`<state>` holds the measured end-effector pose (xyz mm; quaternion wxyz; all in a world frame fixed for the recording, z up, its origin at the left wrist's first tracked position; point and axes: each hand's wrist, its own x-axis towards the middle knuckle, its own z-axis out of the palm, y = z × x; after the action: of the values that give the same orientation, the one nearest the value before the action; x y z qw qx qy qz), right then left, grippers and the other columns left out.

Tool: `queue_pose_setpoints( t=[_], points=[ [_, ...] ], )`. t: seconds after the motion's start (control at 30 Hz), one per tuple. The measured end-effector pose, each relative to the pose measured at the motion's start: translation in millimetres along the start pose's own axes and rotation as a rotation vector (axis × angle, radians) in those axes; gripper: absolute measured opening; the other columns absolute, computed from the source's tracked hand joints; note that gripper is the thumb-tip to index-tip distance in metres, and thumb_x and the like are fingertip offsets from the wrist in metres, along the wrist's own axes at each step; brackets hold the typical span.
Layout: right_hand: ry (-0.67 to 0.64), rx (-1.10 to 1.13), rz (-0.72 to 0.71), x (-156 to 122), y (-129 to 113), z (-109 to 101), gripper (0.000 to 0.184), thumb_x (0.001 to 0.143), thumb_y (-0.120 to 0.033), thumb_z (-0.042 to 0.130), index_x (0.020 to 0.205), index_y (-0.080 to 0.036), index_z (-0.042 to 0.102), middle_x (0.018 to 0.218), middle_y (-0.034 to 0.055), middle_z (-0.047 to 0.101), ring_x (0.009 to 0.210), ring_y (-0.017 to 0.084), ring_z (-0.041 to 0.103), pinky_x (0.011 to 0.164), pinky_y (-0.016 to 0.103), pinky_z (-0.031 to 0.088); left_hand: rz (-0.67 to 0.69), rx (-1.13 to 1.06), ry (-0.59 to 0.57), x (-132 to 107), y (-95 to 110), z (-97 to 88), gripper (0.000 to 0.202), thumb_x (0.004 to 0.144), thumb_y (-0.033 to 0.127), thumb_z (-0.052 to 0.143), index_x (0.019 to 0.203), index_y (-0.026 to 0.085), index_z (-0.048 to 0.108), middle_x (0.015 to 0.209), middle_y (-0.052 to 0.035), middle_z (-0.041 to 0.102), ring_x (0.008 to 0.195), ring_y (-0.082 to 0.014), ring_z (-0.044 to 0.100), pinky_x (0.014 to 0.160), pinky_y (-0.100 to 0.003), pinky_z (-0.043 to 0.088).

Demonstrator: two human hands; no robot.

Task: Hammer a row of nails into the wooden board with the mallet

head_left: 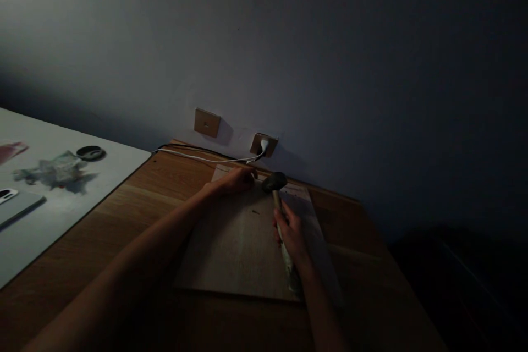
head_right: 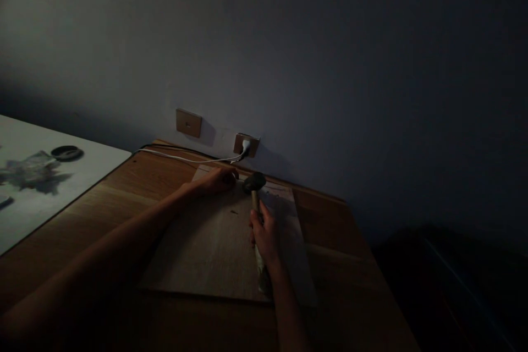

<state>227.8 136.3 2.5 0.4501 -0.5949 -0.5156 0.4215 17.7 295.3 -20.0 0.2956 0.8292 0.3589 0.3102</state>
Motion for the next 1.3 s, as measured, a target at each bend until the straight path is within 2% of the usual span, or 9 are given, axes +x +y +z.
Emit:
queue_pose_setpoints(
  t=[0.1,0.2,0.5,0.67,0.83,0.97,1.1,1.17,1.3],
  points=[
    [-0.022,-0.018,-0.016,3,-7,3,0.072,0.083,-0.058,0.062,0.140,-0.014,0.058,0.063,-0.0081,0.049,0.036,0.007,0.041,0.031,0.020,0.032,0.020,0.035,-0.014,1,-2,-0.2,0.026,0.069,0.008,0.065,0.094,0.014,0.072,0.088,-0.0033,0.074,0.076,-0.0155,0.066,0.070,-0.023,0.049],
    [-0.050,-0.055,-0.008,6,-15,4,0.073,0.082,-0.057,0.062,0.141,-0.014,0.058,0.062,-0.0082,0.049,0.036,0.008,0.041,0.031,0.020,0.032,0.037,0.053,-0.008,1,-2,0.5,0.018,0.073,0.009,0.064,0.088,0.013,0.072,0.086,-0.0033,0.073,0.076,-0.0162,0.067,0.071,-0.023,0.050],
    [-0.033,-0.094,-0.078,13,-25,11,0.065,0.087,-0.051,0.061,0.145,-0.020,0.057,0.064,-0.0072,0.051,0.036,0.007,0.042,0.032,0.019,0.033,-0.004,-0.040,0.026,0,-6,1.4,0.050,0.074,0.009,0.066,0.123,0.015,0.063,0.094,-0.0045,0.076,0.083,-0.0177,0.072,0.076,-0.026,0.054],
    [-0.062,-0.139,-0.016,17,-21,16,0.067,0.086,-0.050,0.061,0.143,-0.016,0.058,0.061,-0.0073,0.050,0.035,0.008,0.041,0.031,0.020,0.031,-0.009,-0.063,0.032,-2,-5,-0.5,0.055,0.075,0.012,0.066,0.129,0.014,0.059,0.094,-0.0060,0.077,0.082,-0.0181,0.073,0.073,-0.025,0.055],
    [-0.004,-0.168,-0.095,14,-28,14,0.067,0.089,-0.051,0.057,0.147,-0.017,0.055,0.065,-0.0061,0.052,0.037,0.009,0.045,0.033,0.021,0.035,-0.022,-0.043,0.026,-2,-3,-0.5,0.054,0.074,0.011,0.066,0.127,0.015,0.060,0.094,-0.0054,0.077,0.083,-0.0185,0.072,0.075,-0.026,0.055],
    [-0.064,-0.163,-0.052,13,-25,17,0.068,0.086,-0.052,0.059,0.144,-0.016,0.057,0.061,-0.0076,0.050,0.035,0.008,0.043,0.031,0.020,0.033,-0.046,-0.024,-0.019,0,1,-4.5,0.051,0.075,0.010,0.066,0.125,0.013,0.059,0.095,-0.0064,0.076,0.083,-0.0188,0.071,0.074,-0.026,0.053],
    [-0.017,-0.079,-0.022,9,-18,16,0.068,0.084,-0.056,0.062,0.140,-0.018,0.059,0.063,-0.0083,0.050,0.035,0.007,0.042,0.030,0.019,0.033,-0.106,0.175,-0.079,1,11,-13.3,0.047,0.074,0.015,0.071,0.120,0.013,0.060,0.101,-0.0093,0.074,0.085,-0.0201,0.070,0.071,-0.026,0.051],
    [0.036,-0.028,-0.040,6,-15,13,0.064,0.085,-0.057,0.062,0.135,-0.018,0.060,0.065,-0.0083,0.051,0.036,0.006,0.042,0.030,0.019,0.034,-0.102,0.317,-0.113,1,22,-15.1,0.037,0.075,0.020,0.072,0.110,0.014,0.064,0.100,-0.0097,0.074,0.084,-0.0215,0.069,0.069,-0.026,0.050],
    [0.108,0.040,-0.047,5,-8,6,0.054,0.085,-0.059,0.063,0.123,-0.021,0.064,0.067,-0.0080,0.051,0.035,0.005,0.042,0.030,0.018,0.032,-0.045,0.524,-0.176,-2,47,-7.6,0.022,0.077,0.022,0.072,0.097,0.014,0.069,0.091,-0.0136,0.073,0.080,-0.0260,0.070,0.065,-0.030,0.050]
  ],
)
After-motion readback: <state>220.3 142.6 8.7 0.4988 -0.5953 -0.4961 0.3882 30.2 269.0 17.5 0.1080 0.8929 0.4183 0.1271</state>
